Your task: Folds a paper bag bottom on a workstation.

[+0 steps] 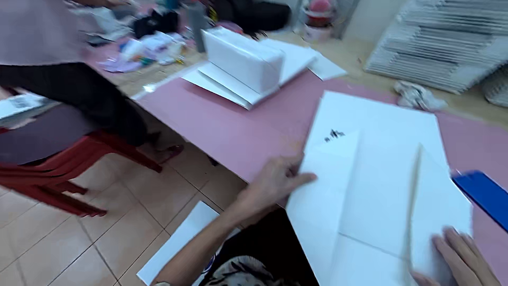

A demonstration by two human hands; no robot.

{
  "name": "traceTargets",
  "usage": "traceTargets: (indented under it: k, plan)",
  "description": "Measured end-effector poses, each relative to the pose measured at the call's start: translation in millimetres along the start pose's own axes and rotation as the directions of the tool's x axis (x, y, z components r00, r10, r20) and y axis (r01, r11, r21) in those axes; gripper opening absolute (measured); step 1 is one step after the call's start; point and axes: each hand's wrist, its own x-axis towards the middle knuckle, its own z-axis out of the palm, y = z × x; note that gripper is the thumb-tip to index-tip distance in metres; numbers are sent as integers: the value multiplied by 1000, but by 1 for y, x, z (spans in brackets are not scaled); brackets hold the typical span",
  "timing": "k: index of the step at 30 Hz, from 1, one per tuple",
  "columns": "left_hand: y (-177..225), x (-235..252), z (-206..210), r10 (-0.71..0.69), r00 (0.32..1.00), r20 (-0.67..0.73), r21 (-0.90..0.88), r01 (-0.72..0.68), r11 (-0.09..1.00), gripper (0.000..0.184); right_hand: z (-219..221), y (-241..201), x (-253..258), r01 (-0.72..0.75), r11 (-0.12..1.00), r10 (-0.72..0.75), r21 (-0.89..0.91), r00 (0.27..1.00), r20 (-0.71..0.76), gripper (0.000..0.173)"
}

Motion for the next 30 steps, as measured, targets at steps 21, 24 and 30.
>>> traceTargets:
  k: [21, 24, 30]
  plan:
    - [17, -1, -6, 148, 989, -9, 611, -112, 784, 60, 14, -62, -8, -95, 963, 90, -252, 995, -29, 87]
    - [21, 20, 7, 386, 904, 184, 530, -422, 735, 41, -8, -60, 17, -58, 935, 49, -350, 998, -36, 75]
    - [28, 83, 21, 525, 756, 391, 390, -653, 650, 28, -40, -11, 118, 202, 977, -190, -68, 971, 148, 36]
